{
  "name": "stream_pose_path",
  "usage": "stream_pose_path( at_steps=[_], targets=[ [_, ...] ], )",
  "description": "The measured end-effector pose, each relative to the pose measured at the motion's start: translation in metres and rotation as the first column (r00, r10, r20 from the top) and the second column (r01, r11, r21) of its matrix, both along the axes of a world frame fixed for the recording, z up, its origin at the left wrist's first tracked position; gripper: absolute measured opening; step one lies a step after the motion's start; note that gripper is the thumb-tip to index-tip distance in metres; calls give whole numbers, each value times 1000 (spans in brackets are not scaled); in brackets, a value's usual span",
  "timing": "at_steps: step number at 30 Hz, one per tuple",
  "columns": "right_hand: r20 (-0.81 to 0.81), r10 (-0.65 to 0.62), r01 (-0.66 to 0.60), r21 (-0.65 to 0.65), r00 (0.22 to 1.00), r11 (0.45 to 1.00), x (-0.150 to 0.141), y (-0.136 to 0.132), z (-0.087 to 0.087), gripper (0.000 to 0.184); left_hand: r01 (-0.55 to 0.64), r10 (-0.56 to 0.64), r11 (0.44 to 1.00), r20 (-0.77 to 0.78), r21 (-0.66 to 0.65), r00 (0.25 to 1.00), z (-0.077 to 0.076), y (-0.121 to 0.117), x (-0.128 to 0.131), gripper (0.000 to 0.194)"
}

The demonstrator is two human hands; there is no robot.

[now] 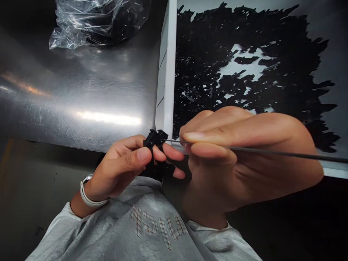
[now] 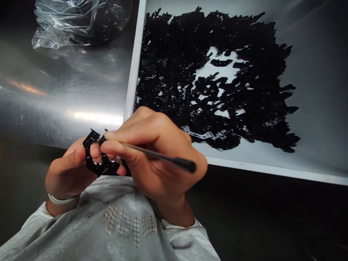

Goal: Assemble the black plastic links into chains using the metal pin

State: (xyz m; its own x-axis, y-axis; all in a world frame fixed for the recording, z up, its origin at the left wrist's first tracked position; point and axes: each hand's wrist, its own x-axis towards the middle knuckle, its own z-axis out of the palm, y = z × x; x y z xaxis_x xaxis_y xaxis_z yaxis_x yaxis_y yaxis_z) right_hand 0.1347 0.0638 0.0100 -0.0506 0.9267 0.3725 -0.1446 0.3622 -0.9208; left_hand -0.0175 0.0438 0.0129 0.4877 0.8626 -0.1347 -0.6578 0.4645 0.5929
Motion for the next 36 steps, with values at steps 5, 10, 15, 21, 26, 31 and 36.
stream_pose_path(
  at_steps=[5, 10, 15, 21, 26, 31, 36],
  targets=[
    [-122, -148, 171, 213, 981, 962, -8, 8, 23, 14, -39, 39, 999, -14, -10, 999, 2, 0, -1, 18],
    [-152, -413, 422, 31, 898, 906, -13, 13, 48, 32, -29, 29, 1000, 7, -3, 1000, 1, -3, -3, 16],
    [-132, 24, -61, -284, 991, 957, 9, 2, 33, 21, 29, -30, 998, 17, 51, 999, 1, -4, -5, 18],
    [-242, 443, -505, -428, 863, 750, 21, 5, 28, 24, 70, -76, 988, 40, 137, 996, -5, -4, -8, 22],
    [-283, 506, -576, -497, 814, 649, 28, 7, 32, 18, 130, -123, 985, -70, 112, 990, -9, -5, -7, 30],
    [-329, 515, -611, -470, 791, 637, 33, 3, 30, 15, 155, -149, 981, -66, 114, 987, -9, -2, -6, 35],
    [-342, 485, -594, -444, 805, 671, 27, 6, 29, 15, 145, -141, 979, -41, 140, 989, -10, 1, -6, 35]
  ],
)
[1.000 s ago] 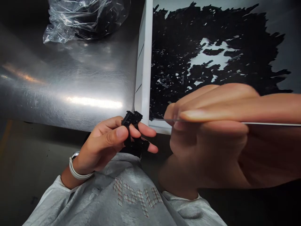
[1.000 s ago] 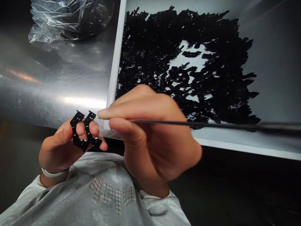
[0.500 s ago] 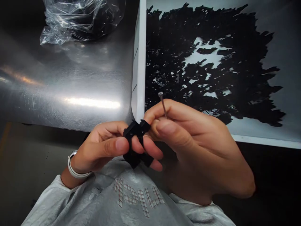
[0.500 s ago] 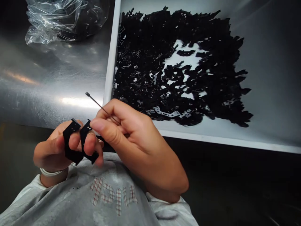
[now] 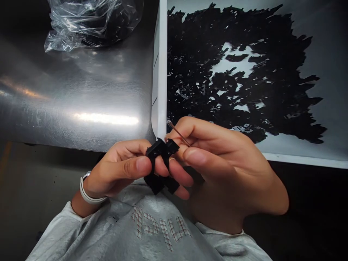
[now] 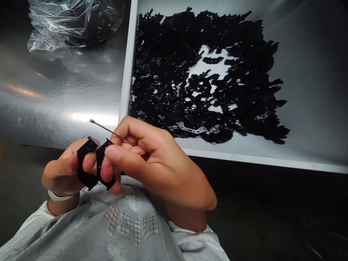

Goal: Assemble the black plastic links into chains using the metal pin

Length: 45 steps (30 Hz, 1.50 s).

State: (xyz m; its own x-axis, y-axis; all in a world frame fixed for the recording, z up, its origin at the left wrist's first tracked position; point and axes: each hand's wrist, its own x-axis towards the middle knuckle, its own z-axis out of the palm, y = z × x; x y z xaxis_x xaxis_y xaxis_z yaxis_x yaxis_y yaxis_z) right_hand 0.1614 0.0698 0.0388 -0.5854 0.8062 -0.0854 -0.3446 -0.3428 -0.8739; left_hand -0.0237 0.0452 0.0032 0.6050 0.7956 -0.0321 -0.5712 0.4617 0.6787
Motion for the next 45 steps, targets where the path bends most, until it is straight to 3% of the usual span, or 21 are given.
stream_pose_path(
  at_steps=[5, 13, 19, 26, 30, 37, 45],
  targets=[
    [68, 11, -14, 31, 998, 999, -3, 3, 2, 22, 8, -7, 999, 30, -50, 1000, 0, 0, -1, 31],
    [-28, -6, 5, -25, 1000, 1000, -4, -4, 1, 19, 50, -48, 994, 24, -102, 999, 1, 5, -2, 38],
    [71, -39, 42, -43, 997, 998, -6, -5, -1, 20, 46, -46, 983, 6, -175, 999, 3, 3, -1, 34],
    [67, -58, 66, -116, 996, 991, -5, -3, -1, 19, 50, -55, 982, -20, -179, 998, 4, 2, 1, 39],
    [18, -56, 57, -85, 998, 995, -7, -4, 0, 20, 46, -47, 986, -5, -158, 999, 5, 3, 2, 40],
    [152, -95, 124, -194, 984, 973, -10, -8, 13, 31, 67, -75, 985, -45, -156, 996, 5, 5, 4, 43],
    [129, -90, 114, -194, 988, 974, -8, -7, 9, 23, 35, -46, 986, -64, -161, 997, 4, 5, 3, 44]
  ],
)
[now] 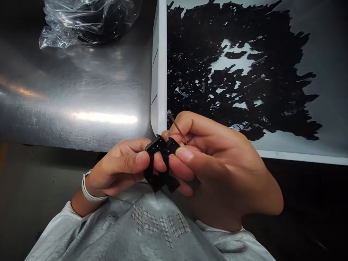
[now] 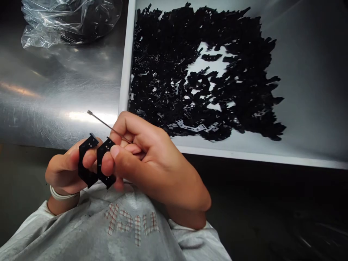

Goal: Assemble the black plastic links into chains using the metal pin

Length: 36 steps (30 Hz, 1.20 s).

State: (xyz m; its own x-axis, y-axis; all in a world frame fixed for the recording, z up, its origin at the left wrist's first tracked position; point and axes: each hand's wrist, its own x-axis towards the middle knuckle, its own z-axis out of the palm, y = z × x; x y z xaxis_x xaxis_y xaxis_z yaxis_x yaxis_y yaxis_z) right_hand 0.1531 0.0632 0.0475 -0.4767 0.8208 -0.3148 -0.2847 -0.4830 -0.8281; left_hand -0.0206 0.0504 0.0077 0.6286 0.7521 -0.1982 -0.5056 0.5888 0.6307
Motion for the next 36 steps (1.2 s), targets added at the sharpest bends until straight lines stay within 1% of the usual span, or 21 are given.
stream_pose_path(
  at_steps=[3, 6, 11, 14, 20, 24, 28, 30, 33, 36],
  targets=[
    [-8, -32, 32, 4, 999, 999, -1, 0, 0, 25, 10, -10, 1000, 26, -4, 1000, 0, 0, -1, 42],
    [5, -19, 19, 4, 1000, 1000, -2, 0, 1, 31, 21, -22, 1000, 54, 6, 998, -1, 0, -1, 39],
    [45, -1, 0, 10, 999, 1000, -2, 4, 3, 43, -18, 8, 994, 89, 105, 996, -4, -3, -2, 33],
    [51, 14, -14, 5, 999, 1000, -2, 5, 4, 45, -26, 13, 990, 92, 138, 996, -4, -5, -2, 30],
    [35, 12, -12, 10, 999, 1000, -4, 7, 4, 44, -51, 46, 990, 40, 135, 998, 0, -5, -2, 30],
    [44, 16, -17, 17, 999, 1000, -4, 8, 4, 46, -62, 59, 989, 28, 137, 998, -1, -6, -3, 29],
    [84, -43, 40, 42, 996, 998, -4, 8, 2, 47, -43, 38, 990, 34, 134, 999, -4, -6, -3, 32],
    [86, -69, 66, 30, 994, 997, -5, 7, 2, 47, -25, 20, 992, 37, 125, 999, -4, -5, -2, 35],
    [79, -74, 71, 29, 994, 997, -5, 5, 2, 46, -13, 11, 996, 19, 90, 1000, -3, -4, -1, 41],
    [91, -53, 47, 67, 994, 997, -4, 4, 3, 40, -17, 15, 998, 16, 69, 1000, -1, -3, 1, 42]
  ],
)
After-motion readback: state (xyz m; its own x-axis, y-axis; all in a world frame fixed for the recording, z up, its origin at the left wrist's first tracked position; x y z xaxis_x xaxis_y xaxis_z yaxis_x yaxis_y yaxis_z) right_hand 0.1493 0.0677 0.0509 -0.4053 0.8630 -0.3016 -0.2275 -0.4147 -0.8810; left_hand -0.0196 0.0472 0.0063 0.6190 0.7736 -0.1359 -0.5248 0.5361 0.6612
